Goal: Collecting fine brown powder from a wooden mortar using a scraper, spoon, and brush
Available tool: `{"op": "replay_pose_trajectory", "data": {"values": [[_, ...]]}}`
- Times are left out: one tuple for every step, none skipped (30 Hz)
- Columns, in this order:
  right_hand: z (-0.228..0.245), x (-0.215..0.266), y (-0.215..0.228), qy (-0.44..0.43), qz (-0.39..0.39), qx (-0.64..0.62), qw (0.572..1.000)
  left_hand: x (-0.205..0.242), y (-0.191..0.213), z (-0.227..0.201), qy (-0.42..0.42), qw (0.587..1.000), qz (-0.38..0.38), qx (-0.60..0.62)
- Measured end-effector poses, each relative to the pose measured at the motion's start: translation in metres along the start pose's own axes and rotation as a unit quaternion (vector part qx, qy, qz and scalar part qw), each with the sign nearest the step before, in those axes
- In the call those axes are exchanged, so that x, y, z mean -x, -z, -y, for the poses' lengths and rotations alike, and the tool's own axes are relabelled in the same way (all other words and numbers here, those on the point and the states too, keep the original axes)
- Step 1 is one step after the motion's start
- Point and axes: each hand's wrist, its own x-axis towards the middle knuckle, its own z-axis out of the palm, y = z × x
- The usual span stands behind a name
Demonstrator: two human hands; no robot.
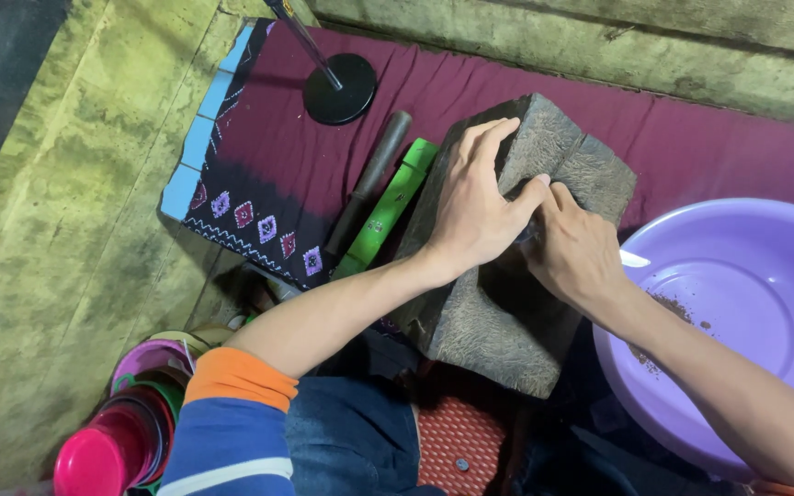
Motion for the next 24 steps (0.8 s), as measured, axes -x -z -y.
{"op": "replay_pose_trajectory", "data": {"values": [[-0.005,-0.001,-0.006,-0.001,0.0,0.0,1.0,0.0,0.0,0.001,0.0,1.0,0.0,0.0],[-0.009,-0.001,-0.011,0.043,0.0,-0.021,0.999,0.0,0.0,0.001,-0.006,1.0,-0.001,0.0],[-0.013,-0.003,-0.017,0.086,-0.001,-0.042,0.995,0.0,0.0,0.002,-0.011,1.0,-0.002,-0.001],[-0.015,-0.003,-0.016,0.087,-0.001,-0.042,0.995,-0.001,0.0,0.002,-0.011,1.0,-0.002,-0.002],[-0.015,0.0,-0.015,0.131,-0.029,-0.037,0.99,0.0,0.0,0.002,-0.008,1.0,-0.001,0.001],[-0.016,0.002,-0.015,0.175,-0.058,-0.033,0.982,0.0,0.0,0.001,-0.005,1.0,0.0,0.004],[-0.018,0.003,-0.018,0.172,-0.057,-0.034,0.983,0.001,0.0,0.002,-0.003,1.0,0.003,0.005],[-0.021,0.004,-0.022,0.224,-0.145,0.03,0.963,0.002,0.0,0.002,-0.004,1.0,0.003,0.002],[-0.023,0.004,-0.024,0.273,-0.234,0.096,0.928,0.0,0.0,0.001,-0.006,1.0,0.001,0.0],[-0.03,-0.002,-0.032,0.271,-0.234,0.096,0.929,0.0,0.0,0.001,-0.007,1.0,0.003,0.0],[-0.036,-0.006,-0.039,0.302,-0.292,0.125,0.899,0.0,0.001,0.0,-0.008,1.0,0.0,0.001],[-0.043,-0.011,-0.047,0.33,-0.348,0.154,0.864,0.0,0.002,-0.001,-0.009,1.0,-0.002,0.001],[-0.042,-0.011,-0.05,0.33,-0.348,0.155,0.864,0.001,0.001,0.0,-0.01,1.0,-0.002,0.003],[-0.042,-0.012,-0.053,0.363,-0.352,0.129,0.853,0.002,0.001,0.0,-0.014,1.0,-0.002,0.003],[-0.042,-0.015,-0.055,0.397,-0.356,0.102,0.84,0.001,0.001,0.001,-0.02,1.0,-0.004,0.003],[-0.044,-0.019,-0.057,0.397,-0.356,0.105,0.839,-0.001,0.001,0.001,-0.021,1.0,-0.005,0.005],[-0.045,-0.02,-0.061,0.404,-0.372,0.11,0.828,0.0,0.001,0.002,-0.021,1.0,-0.006,0.002],[-0.045,-0.022,-0.065,0.41,-0.388,0.115,0.817,0.002,0.001,0.003,-0.022,1.0,-0.006,-0.001],[-0.051,-0.021,-0.068,0.409,-0.387,0.116,0.818,0.001,0.001,0.003,-0.022,1.0,-0.005,0.0],[-0.056,-0.021,-0.071,0.402,-0.388,0.129,0.819,0.0,0.001,0.003,-0.02,1.0,-0.003,0.002],[-0.061,-0.021,-0.073,0.394,-0.39,0.142,0.82,0.0,0.002,0.002,-0.018,1.0,-0.001,0.003],[-0.065,-0.015,-0.073,0.393,-0.389,0.142,0.821,0.0,0.001,0.002,-0.017,1.0,0.001,0.004],[-0.069,-0.011,-0.073,0.367,-0.369,0.158,0.839,0.0,0.002,0.002,-0.018,1.0,0.001,0.003],[-0.073,-0.006,-0.073,0.341,-0.349,0.173,0.856,0.001,0.002,0.002,-0.018,1.0,0.0,0.001]]}}
